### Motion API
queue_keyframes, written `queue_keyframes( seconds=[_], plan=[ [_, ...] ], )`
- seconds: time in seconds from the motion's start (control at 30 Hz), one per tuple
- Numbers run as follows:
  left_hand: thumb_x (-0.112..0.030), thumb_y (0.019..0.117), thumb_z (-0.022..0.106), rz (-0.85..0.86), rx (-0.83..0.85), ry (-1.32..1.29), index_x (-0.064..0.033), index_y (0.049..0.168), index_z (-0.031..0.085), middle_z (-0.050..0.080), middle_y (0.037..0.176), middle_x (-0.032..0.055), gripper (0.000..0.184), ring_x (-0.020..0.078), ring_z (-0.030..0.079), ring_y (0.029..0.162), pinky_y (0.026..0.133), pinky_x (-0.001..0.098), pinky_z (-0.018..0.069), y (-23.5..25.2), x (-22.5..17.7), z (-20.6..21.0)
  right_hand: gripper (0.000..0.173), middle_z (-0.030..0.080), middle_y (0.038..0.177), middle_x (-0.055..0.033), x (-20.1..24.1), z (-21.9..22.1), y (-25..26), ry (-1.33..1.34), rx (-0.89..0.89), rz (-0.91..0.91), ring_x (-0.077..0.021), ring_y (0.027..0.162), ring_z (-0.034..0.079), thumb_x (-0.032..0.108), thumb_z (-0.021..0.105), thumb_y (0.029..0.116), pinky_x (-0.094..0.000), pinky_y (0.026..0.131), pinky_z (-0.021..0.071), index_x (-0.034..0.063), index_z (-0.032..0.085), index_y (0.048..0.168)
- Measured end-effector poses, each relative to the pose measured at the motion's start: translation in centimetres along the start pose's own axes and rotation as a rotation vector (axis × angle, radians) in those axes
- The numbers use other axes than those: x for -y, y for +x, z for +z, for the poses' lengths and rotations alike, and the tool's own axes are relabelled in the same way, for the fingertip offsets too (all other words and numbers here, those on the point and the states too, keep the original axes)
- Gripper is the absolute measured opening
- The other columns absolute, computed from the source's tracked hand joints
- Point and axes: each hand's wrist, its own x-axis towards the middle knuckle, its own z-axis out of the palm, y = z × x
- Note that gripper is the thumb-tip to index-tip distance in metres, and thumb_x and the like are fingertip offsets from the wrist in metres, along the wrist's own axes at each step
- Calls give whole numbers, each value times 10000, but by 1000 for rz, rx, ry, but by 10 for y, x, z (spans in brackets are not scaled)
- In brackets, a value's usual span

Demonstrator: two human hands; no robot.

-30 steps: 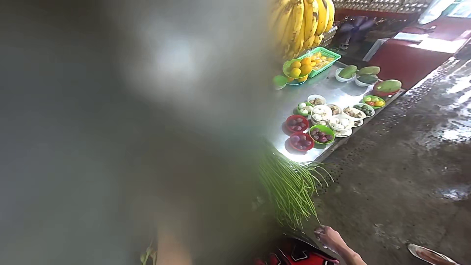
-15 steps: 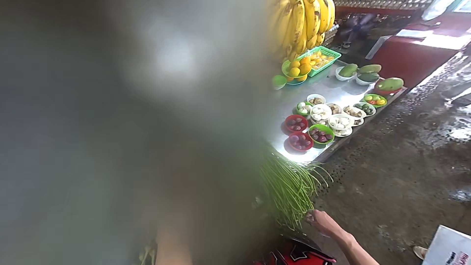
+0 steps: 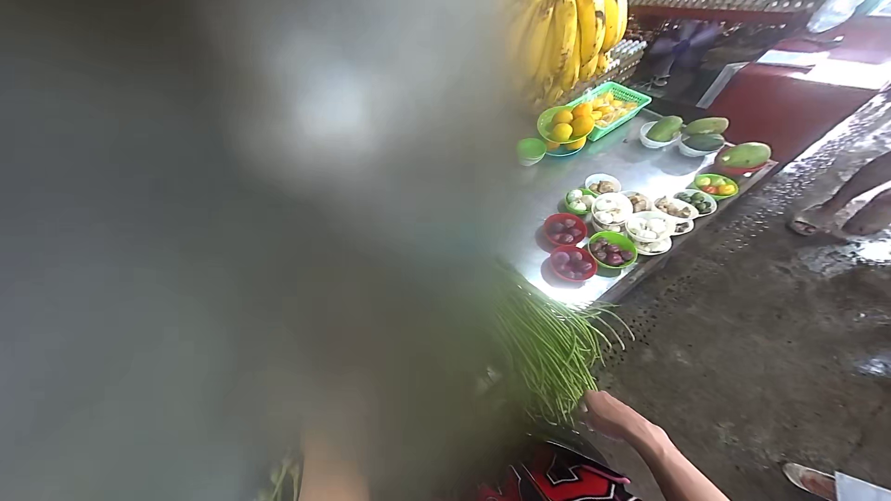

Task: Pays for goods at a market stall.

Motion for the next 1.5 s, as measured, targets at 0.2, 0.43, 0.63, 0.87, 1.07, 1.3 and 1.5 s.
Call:
queue_keyframes(
  seconds=[0.2, 0.43, 0.63, 0.87, 1.07, 1.3, 1.5],
  plan=[
    [-260, 1024, 555, 2, -16, 32, -125, 1003, 649, 508, 619, -52, 166, 10, 310, 356, 328, 146, 265, -5, -7, 3, 437, 723, 1125, -219, -4, 3, 12, 17, -49, -16, -410, 1102, 688, 471, 620, 974, -665, 915, 531, 62, 740, 1071],
    [-264, 1024, 550, -26, 9, 54, -121, 1035, 654, 534, 669, -36, 177, 11, 299, 357, 318, 150, 250, 1, -7, 9, 449, 720, 1136, -222, -2, 6, 2, -7, 2, 16, -407, 1117, 684, 466, 630, 968, -649, 927, 533, 42, 733, 1072],
    [-225, 1027, 565, -22, 9, 14, -108, 1020, 637, 618, 756, -3, 137, 13, 335, 370, 319, 150, 272, -1, -15, 24, 468, 723, 1132, -210, 6, -4, -1, -14, -17, 4, -397, 1106, 690, 506, 595, 983, -648, 915, 538, 70, 741, 1072],
    [-221, 1042, 550, 53, 85, -66, -35, 1173, 614, 629, 849, 74, 237, 17, 368, 385, 331, 149, 303, 8, 1, 23, 415, 726, 1130, -195, 10, -10, -3, 50, -64, -12, -395, 1091, 694, 469, 581, 988, -655, 899, 541, 102, 737, 1102],
    [-218, 1039, 555, -21, -49, 10, -80, 1005, 615, 565, 681, 2, 154, 14, 347, 356, 314, 156, 293, -22, -21, 45, 452, 715, 1169, -205, 13, -5, 3, 42, -66, -45, -414, 1124, 680, 497, 590, 976, -674, 914, 532, 104, 726, 1155],
    [-185, 1054, 512, -27, -23, 29, -70, 1064, 604, 604, 780, 29, 148, 14, 326, 371, 323, 153, 271, -28, -21, 50, 450, 719, 1162, -200, 23, -12, -7, 57, -70, -44, -411, 1113, 684, 498, 587, 977, -677, 914, 528, 119, 723, 1176],
    [-203, 1050, 538, -1, -17, 26, -69, 1112, 639, 640, 843, 39, 178, 22, 349, 400, 353, 162, 287, -26, -16, 46, 480, 723, 1134, -207, 22, -16, -3, 12, -20, -61, -409, 1104, 687, 517, 589, 977, -664, 915, 533, 80, 733, 1114]
  ],
)
